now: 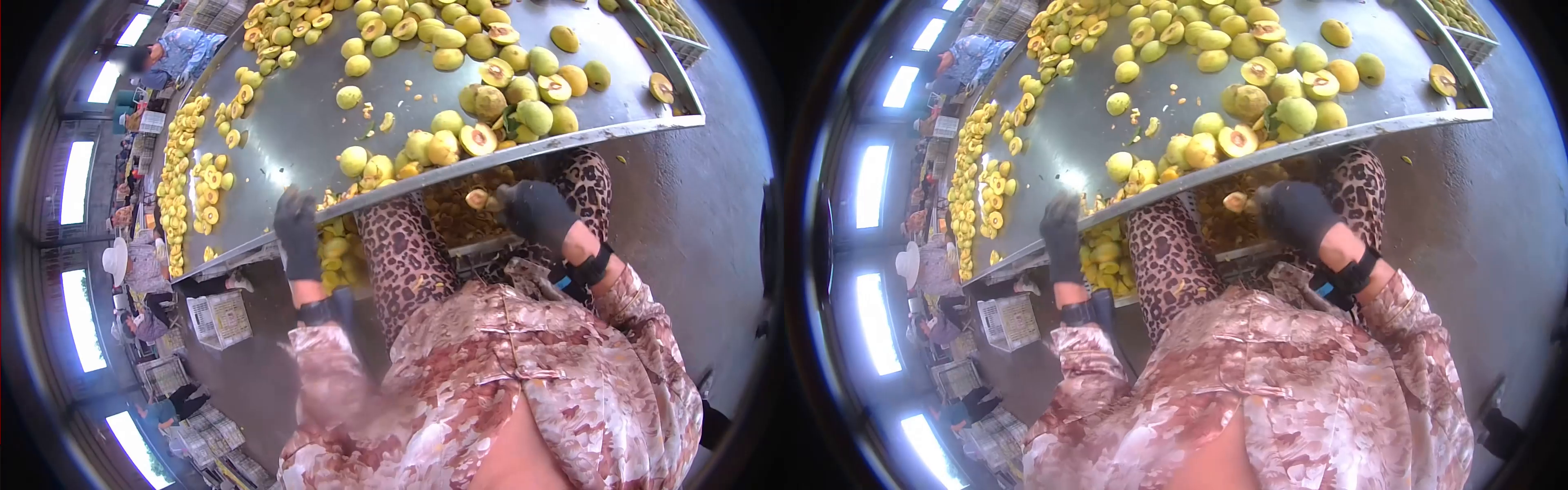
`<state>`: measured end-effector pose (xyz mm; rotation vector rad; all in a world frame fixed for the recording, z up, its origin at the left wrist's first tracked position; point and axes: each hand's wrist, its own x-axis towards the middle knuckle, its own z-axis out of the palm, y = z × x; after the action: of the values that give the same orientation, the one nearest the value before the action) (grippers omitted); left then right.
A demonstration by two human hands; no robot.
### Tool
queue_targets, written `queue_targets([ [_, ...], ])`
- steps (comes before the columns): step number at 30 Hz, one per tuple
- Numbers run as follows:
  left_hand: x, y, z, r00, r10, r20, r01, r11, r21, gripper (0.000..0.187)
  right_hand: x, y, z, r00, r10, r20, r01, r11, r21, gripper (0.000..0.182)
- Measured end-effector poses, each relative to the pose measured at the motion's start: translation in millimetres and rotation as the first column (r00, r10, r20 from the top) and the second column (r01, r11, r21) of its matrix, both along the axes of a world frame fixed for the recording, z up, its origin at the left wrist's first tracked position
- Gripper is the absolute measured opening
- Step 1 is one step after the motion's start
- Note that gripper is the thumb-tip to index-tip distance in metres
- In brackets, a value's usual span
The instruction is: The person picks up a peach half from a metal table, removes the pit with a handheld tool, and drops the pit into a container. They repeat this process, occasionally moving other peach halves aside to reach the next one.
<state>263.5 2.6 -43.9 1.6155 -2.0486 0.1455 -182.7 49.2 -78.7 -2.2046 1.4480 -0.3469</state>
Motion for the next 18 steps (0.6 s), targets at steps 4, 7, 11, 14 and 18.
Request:
queue_targets([
  [4, -66, -77, -43, 0.974, -0.217, 0.069, 0.202, 0.963, 0.177, 0.034, 26, 5, 2, 0.951, 0.060, 0.303, -0.046, 0.998, -0.053, 0.004],
  [7, -41, -118, -57, 0.971, -0.238, 0.016, 0.225, 0.935, 0.273, 0.035, 23, 1, 16, 0.840, -0.092, 0.535, -0.019, 0.980, 0.198, 0.010],
  [11, -77, -72, 12, 0.461, 0.222, -0.859, 0.380, 0.826, 0.417, 0.042, 29, 7, 20, 0.896, -0.166, 0.412, 0.077, 0.972, 0.224, 0.026],
  [14, -126, -25, 31, -0.018, 0.232, -0.973, 0.479, 0.856, 0.195, 0.044, 28, 9, 6, 0.961, -0.021, 0.277, -0.003, 0.996, 0.085, 0.031],
  [18, -164, 11, 20, 0.257, 0.011, -0.966, 0.467, 0.874, 0.134, 0.038, 73, -17, 42, 0.715, -0.009, 0.699, -0.003, 1.000, 0.016, 0.028],
])
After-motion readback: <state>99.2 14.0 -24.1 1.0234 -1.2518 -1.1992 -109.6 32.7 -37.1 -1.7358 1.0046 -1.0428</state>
